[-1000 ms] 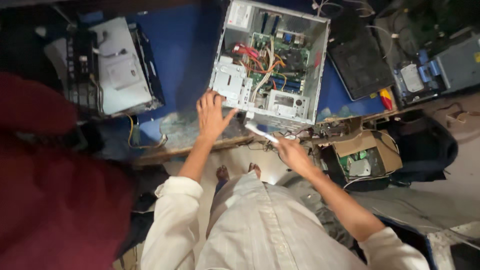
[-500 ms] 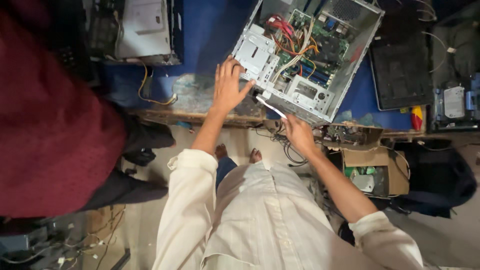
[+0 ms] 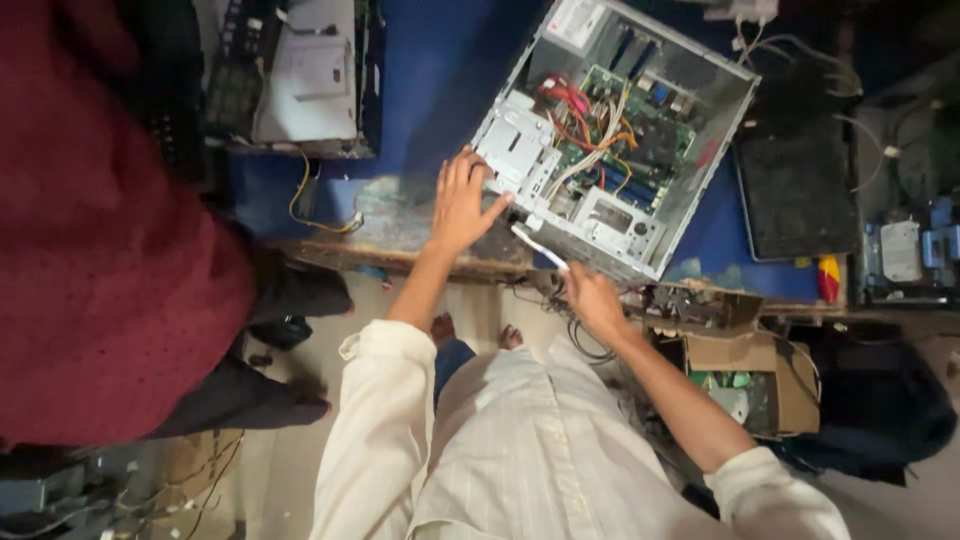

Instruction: The person removes the side panel from a desktop computer case on the workbench, then cleans the interior and panel using a toothbrush and a tissue, brushing and wiping dust from the case surfaces and components.

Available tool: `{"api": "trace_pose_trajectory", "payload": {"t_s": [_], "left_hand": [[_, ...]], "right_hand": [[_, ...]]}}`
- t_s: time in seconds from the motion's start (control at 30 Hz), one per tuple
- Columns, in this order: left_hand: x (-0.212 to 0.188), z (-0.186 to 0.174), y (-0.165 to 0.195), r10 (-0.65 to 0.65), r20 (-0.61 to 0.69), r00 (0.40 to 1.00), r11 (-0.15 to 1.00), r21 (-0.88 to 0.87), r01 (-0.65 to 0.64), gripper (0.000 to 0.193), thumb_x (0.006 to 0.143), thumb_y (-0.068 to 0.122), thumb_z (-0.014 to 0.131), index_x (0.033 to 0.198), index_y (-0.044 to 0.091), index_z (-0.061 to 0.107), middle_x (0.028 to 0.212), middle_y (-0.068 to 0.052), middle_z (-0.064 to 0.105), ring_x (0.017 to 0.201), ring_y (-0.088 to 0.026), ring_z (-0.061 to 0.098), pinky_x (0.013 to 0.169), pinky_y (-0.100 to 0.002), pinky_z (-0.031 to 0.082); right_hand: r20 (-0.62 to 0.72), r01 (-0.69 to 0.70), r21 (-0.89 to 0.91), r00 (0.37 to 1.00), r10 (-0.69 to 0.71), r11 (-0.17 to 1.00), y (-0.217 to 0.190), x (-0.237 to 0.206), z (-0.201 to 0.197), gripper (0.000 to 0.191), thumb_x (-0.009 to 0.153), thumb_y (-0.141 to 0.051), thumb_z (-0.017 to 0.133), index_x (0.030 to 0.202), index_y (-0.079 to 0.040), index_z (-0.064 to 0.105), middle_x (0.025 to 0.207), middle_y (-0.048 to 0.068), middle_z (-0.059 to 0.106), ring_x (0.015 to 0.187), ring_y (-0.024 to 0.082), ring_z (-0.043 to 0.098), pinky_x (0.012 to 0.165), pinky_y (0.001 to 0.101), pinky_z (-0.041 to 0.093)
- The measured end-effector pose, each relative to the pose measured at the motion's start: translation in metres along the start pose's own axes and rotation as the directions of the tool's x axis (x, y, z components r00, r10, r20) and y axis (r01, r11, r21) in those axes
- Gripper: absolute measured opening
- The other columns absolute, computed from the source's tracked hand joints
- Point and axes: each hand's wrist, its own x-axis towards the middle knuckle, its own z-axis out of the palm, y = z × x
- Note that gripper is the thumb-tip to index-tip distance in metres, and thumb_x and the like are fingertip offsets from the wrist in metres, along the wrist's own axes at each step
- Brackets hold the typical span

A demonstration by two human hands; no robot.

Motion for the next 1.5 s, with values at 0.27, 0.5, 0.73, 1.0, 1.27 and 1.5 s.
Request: {"api": "trace_pose_trajectory", "payload": {"t_s": [0.27, 0.5, 0.73, 1.0, 1.27, 1.5], "left_hand": [[0.0, -0.003, 0.001, -0.008, 0.007, 1.0, 1.0, -0.009, 0.008, 0.048, 0.091, 0.047, 0.073, 0.112, 0.006, 0.059, 0.136, -0.018, 0.05, 0.144, -0.039, 0.036, 0.117, -0.061, 0.025], [-0.001, -0.001, 0.0, 0.018, -0.016, 1.0, 1.0, -0.025, -0.018, 0.049, 0.093, 0.047, 0.073, 0.115, 0.007, 0.059, 0.135, -0.017, 0.051, 0.144, -0.039, 0.037, 0.118, -0.061, 0.026], [-0.001, -0.001, -0.002, 0.002, -0.003, 1.0, 1.0, -0.016, -0.002, 0.048, 0.095, 0.047, 0.072, 0.116, 0.006, 0.059, 0.134, -0.016, 0.051, 0.145, -0.038, 0.038, 0.12, -0.061, 0.025], [0.0, -0.004, 0.003, 0.012, -0.015, 1.0, 1.0, -0.017, -0.012, 0.049, 0.094, 0.048, 0.072, 0.115, 0.005, 0.06, 0.135, -0.017, 0.051, 0.143, -0.039, 0.039, 0.118, -0.06, 0.026], [0.005, -0.008, -0.003, -0.016, -0.041, 0.999, 0.996, -0.085, 0.012, 0.031, 0.1, 0.035, 0.066, 0.111, 0.006, 0.069, 0.129, -0.014, 0.061, 0.139, -0.036, 0.05, 0.116, -0.051, 0.037], [0.011, -0.016, -0.017, -0.165, -0.058, 0.985, 0.962, -0.228, 0.148, 0.035, 0.105, 0.034, 0.056, 0.12, 0.008, 0.075, 0.131, -0.018, 0.068, 0.125, -0.037, 0.062, 0.105, -0.044, 0.048]], "right_hand": [[-0.015, 0.052, 0.021, 0.999, -0.052, 0.998, 0.014, -0.005, 0.008, 0.029, 0.103, -0.03, 0.051, 0.107, -0.004, 0.065, 0.088, 0.027, 0.071, 0.079, 0.049, 0.067, 0.067, 0.0592, 0.052], [0.023, 0.034, -0.017, 0.999, -0.033, 0.999, 0.013, 0.002, 0.009, 0.031, 0.103, -0.029, 0.05, 0.111, -0.003, 0.063, 0.088, 0.027, 0.071, 0.079, 0.049, 0.067, 0.069, 0.0585, 0.052], [0.036, 0.007, 0.017, 0.999, -0.007, 1.0, 0.007, -0.007, 0.006, 0.027, 0.103, -0.028, 0.051, 0.107, -0.004, 0.064, 0.087, 0.027, 0.07, 0.081, 0.047, 0.068, 0.071, 0.0566, 0.053], [0.103, -0.029, -0.045, 0.994, 0.034, 0.999, 0.006, -0.002, 0.008, 0.028, 0.103, -0.028, 0.053, 0.111, -0.004, 0.063, 0.086, 0.029, 0.069, 0.078, 0.049, 0.067, 0.069, 0.058, 0.051], [0.008, -0.009, 0.082, 1.0, 0.009, 0.997, -0.002, -0.002, 0.007, 0.028, 0.103, -0.028, 0.052, 0.109, -0.003, 0.063, 0.083, 0.028, 0.068, 0.076, 0.049, 0.066, 0.066, 0.0582, 0.05], [0.083, -0.001, -0.04, 0.997, 0.004, 0.999, 0.001, 0.003, 0.005, 0.029, 0.105, -0.031, 0.054, 0.103, -0.004, 0.064, 0.083, 0.029, 0.068, 0.08, 0.05, 0.065, 0.071, 0.0592, 0.05]]}}
